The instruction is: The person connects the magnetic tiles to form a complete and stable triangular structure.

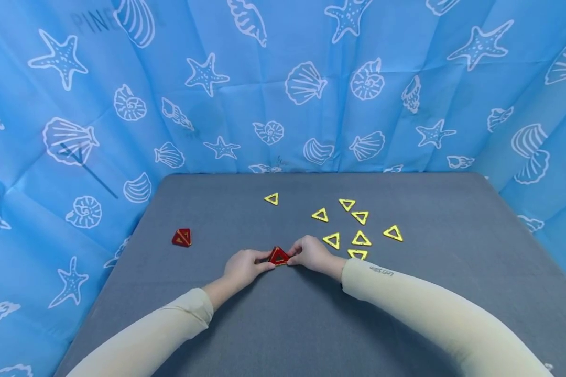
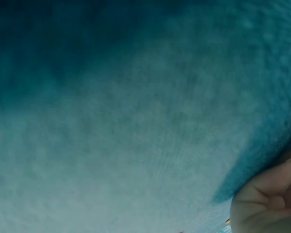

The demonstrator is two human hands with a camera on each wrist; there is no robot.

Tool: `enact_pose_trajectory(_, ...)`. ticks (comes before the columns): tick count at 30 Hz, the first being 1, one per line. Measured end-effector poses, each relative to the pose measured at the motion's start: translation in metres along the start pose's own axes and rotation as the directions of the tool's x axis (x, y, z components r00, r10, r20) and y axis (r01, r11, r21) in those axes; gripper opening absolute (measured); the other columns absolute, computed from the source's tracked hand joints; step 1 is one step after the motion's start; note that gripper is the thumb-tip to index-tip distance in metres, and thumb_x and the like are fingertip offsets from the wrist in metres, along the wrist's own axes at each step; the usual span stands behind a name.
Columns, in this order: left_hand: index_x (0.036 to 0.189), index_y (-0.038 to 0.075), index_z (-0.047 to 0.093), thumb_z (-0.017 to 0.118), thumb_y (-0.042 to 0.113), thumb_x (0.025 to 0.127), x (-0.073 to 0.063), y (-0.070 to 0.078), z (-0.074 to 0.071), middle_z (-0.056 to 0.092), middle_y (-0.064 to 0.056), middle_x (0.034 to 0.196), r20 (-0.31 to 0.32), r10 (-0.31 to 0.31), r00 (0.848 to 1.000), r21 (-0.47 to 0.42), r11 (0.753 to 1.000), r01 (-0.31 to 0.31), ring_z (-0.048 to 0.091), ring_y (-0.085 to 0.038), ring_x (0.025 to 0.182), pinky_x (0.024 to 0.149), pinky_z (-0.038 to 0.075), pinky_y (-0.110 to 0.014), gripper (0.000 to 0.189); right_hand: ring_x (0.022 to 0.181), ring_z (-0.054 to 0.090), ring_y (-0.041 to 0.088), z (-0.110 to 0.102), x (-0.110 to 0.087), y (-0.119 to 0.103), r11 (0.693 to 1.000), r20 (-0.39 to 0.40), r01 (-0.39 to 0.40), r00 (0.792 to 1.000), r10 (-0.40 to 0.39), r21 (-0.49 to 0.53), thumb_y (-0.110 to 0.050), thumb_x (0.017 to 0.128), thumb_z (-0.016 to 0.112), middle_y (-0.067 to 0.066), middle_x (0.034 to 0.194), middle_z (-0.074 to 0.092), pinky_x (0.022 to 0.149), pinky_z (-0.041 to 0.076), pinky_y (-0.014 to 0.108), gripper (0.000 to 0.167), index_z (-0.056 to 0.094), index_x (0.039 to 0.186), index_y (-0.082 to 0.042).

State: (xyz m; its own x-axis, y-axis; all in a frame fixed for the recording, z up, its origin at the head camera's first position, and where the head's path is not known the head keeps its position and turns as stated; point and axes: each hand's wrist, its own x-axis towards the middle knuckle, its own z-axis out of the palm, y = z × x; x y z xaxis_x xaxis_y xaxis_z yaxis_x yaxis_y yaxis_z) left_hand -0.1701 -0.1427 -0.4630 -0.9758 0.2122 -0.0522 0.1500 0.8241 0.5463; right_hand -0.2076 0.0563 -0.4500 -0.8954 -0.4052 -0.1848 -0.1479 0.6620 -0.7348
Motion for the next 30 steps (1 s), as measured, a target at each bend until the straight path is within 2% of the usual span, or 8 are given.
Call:
enact_pose_trajectory(6,0.117,0.013,0.072,0.074,0.032,0.085,-0.002,0.003,0.002,0.072,-0.005,0.108,-0.036,0.008,0.999,0.014,1.000,-0.007,0.067,-0.020,0.094,0.071,0.051,-0.035,0.037,0.064,0.050,0.010,0.002,0.000,-0.004,0.999,-0.017,-0.041,0.999,0.040,-0.028,-0.010,0.080,0.080,-0.002,0.075,0.068,0.059,0.040,0.024,0.006,0.077,0.082,-0.006)
enact_pose_trajectory(9,0.115,0.010,0.074,0.074,0.028,0.086,-0.003,0.008,0.004,0.073,-0.004,0.100,-0.034,0.012,0.999,0.026,1.000,-0.011,0.065,-0.014,0.076,0.061,0.048,-0.031,0.033,0.063,0.050,0.010,0.002,-0.001,-0.004,0.999,-0.017,-0.046,0.999,0.045,-0.027,-0.010,0.080,0.080,-0.003,0.074,0.068,0.058,0.040,0.024,0.006,0.076,0.081,-0.006)
enact_pose_trajectory(12,0.111,0.009,0.075,0.075,0.027,0.086,-0.003,0.011,0.006,0.072,-0.001,0.084,-0.038,0.024,0.999,0.040,0.999,-0.023,0.054,-0.008,0.061,0.053,0.041,-0.027,0.031,0.063,0.052,0.009,0.001,-0.003,-0.003,0.998,-0.010,-0.062,0.998,0.061,-0.006,-0.010,0.079,0.080,-0.003,0.074,0.068,0.059,0.041,0.024,0.005,0.076,0.081,-0.007)
enact_pose_trajectory(15,0.108,0.010,0.075,0.077,0.027,0.084,-0.003,0.011,0.007,0.062,0.005,0.072,-0.058,0.034,0.998,0.056,0.998,-0.031,0.047,-0.005,0.060,0.053,0.038,-0.025,0.029,0.064,0.053,0.008,0.000,-0.004,-0.001,0.997,0.022,-0.074,0.997,0.073,0.025,-0.009,0.080,0.080,-0.003,0.075,0.068,0.060,0.043,0.024,0.007,0.076,0.084,-0.006)
enact_pose_trajectory(19,0.107,0.011,0.076,0.078,0.027,0.083,-0.002,0.010,0.006,0.055,0.006,0.072,-0.044,0.044,0.998,0.057,0.998,-0.042,0.046,-0.006,0.062,0.056,0.039,-0.025,0.029,0.061,0.051,0.009,-0.006,-0.003,0.000,0.998,0.114,-0.006,0.994,0.000,0.057,-0.006,0.082,0.077,-0.001,0.072,0.063,0.058,0.042,0.023,0.025,0.072,0.106,-0.001)
enact_pose_trajectory(23,0.110,0.011,0.075,0.077,0.024,0.084,0.003,0.004,-0.001,0.057,0.006,0.072,0.021,0.056,0.998,-0.031,0.998,-0.055,0.046,-0.007,0.061,0.056,0.038,-0.026,0.029,0.058,0.047,0.010,-0.016,0.003,-0.001,0.992,0.230,0.119,0.965,-0.124,0.035,-0.004,0.084,0.075,0.001,0.068,0.056,0.056,0.039,0.023,0.045,0.062,0.127,0.000)
enact_pose_trajectory(26,0.111,0.010,0.074,0.076,0.019,0.085,0.006,-0.001,-0.008,0.055,0.006,0.068,0.075,0.081,0.994,-0.109,0.991,-0.073,0.044,-0.009,0.058,0.056,0.035,-0.025,0.028,0.058,0.046,0.010,-0.021,0.009,-0.001,0.983,0.281,0.182,0.944,-0.175,0.000,-0.006,0.085,0.075,0.000,0.068,0.055,0.057,0.038,0.023,0.045,0.062,0.128,-0.001)
enact_pose_trajectory(30,0.110,0.008,0.073,0.075,0.017,0.086,0.009,-0.004,-0.011,0.052,0.006,0.066,0.112,0.108,0.988,-0.148,0.985,-0.091,0.043,-0.008,0.057,0.055,0.035,-0.025,0.026,0.059,0.046,0.009,-0.022,0.014,-0.001,0.980,0.283,0.196,0.942,-0.181,-0.024,-0.009,0.085,0.075,-0.001,0.069,0.055,0.058,0.039,0.023,0.033,0.068,0.117,-0.004)
